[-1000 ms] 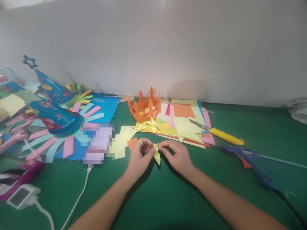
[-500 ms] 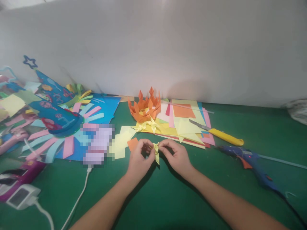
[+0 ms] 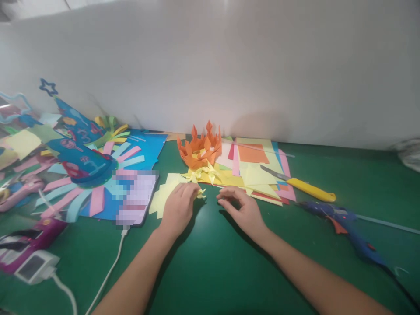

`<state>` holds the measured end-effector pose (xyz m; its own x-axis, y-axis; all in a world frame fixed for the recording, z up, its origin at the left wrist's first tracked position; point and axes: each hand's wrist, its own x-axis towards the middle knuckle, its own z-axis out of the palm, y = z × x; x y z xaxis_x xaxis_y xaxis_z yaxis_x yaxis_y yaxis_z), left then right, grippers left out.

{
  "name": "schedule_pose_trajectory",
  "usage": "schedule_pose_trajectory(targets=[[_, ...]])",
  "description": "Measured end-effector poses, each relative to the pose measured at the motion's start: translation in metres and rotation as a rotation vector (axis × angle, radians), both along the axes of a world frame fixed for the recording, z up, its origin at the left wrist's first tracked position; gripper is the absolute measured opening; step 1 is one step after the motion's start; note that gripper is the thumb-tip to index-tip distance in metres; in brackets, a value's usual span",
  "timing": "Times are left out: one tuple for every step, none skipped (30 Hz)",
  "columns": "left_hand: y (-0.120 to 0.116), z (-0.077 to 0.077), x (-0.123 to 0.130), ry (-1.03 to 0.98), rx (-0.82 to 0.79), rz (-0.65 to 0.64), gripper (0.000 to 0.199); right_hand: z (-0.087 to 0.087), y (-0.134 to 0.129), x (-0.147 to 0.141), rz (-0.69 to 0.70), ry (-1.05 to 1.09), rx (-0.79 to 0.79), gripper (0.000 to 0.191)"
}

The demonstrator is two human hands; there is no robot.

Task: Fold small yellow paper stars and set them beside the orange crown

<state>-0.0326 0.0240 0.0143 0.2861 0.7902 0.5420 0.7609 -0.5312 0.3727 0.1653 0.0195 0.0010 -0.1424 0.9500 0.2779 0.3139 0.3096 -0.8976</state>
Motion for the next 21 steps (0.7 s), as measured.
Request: schedule_pose_trajectory(targets=[[0.002,0.0,-0.002,0.031,0.003,0.002,0.017,0.0,0.0,0.0,-0.002,-0.006,0.003,0.013],[0.003,-0.001,-0.004,0.061,0.006,0.009,0.021,0.0,0.001,0.001,-0.005,-0.016,0.005,0.012],[0.004,-0.001,-0.006,0.086,0.023,0.012,0.025,0.0,0.001,0.001,-0.009,-0.031,0.008,0.011],[0.005,-0.002,-0.007,0.114,0.033,0.011,0.028,-0.001,0.002,0.001,-0.016,-0.055,0.01,0.011],[0.005,-0.002,-0.008,0.143,0.039,0.008,0.03,-0.001,0.002,0.002,-0.024,-0.085,0.013,0.012],[0.006,-0.003,-0.009,0.168,0.046,0.002,0.031,-0.001,0.003,0.003,-0.03,-0.116,0.019,0.013],[0.006,-0.003,-0.009,0.188,0.051,-0.007,0.032,-0.002,0.005,0.004,-0.031,-0.144,0.032,0.014],[0.006,-0.003,-0.009,0.204,0.057,-0.019,0.032,-0.002,0.007,0.004,-0.026,-0.169,0.051,0.016],[0.006,-0.003,-0.009,0.212,0.066,-0.033,0.033,-0.002,0.008,0.005,-0.018,-0.194,0.077,0.018],[0.006,-0.003,-0.009,0.216,0.076,-0.048,0.033,-0.002,0.011,0.006,-0.01,-0.221,0.108,0.02],[0.006,-0.003,-0.008,0.218,0.085,-0.063,0.032,-0.002,0.013,0.007,-0.001,-0.252,0.139,0.022],[0.007,-0.003,-0.008,0.22,0.093,-0.078,0.032,-0.002,0.016,0.007,0.002,-0.287,0.165,0.024],[0.007,-0.003,-0.008,0.222,0.099,-0.091,0.032,-0.001,0.018,0.007,0.001,-0.322,0.187,0.026],[0.007,-0.003,-0.008,0.224,0.104,-0.101,0.031,-0.001,0.022,0.006,0.0,-0.352,0.204,0.028],[0.008,-0.003,-0.008,0.226,0.106,-0.109,0.03,0.0,0.025,0.005,0.001,-0.376,0.216,0.03],[0.009,-0.003,-0.008,0.227,0.106,-0.117,0.03,0.0,0.029,0.004,0.002,-0.394,0.223,0.031],[0.009,-0.003,-0.008,0.227,0.103,-0.123,0.03,0.001,0.033,0.003,0.005,-0.409,0.224,0.031],[0.01,-0.003,-0.008,0.226,0.096,-0.127,0.029,0.001,0.037,0.002,0.008,-0.422,0.219,0.031],[0.01,-0.003,-0.008,0.222,0.087,-0.129,0.03,0.001,0.041,0.001,0.012,-0.432,0.207,0.029],[0.01,-0.003,-0.008,0.215,0.075,-0.131,0.03,0.001,0.045,-0.001,0.024,-0.442,0.19,0.029],[0.01,-0.003,-0.008,0.201,0.064,-0.131,0.032,0.0,0.049,-0.002,0.029,-0.446,0.176,0.03]])
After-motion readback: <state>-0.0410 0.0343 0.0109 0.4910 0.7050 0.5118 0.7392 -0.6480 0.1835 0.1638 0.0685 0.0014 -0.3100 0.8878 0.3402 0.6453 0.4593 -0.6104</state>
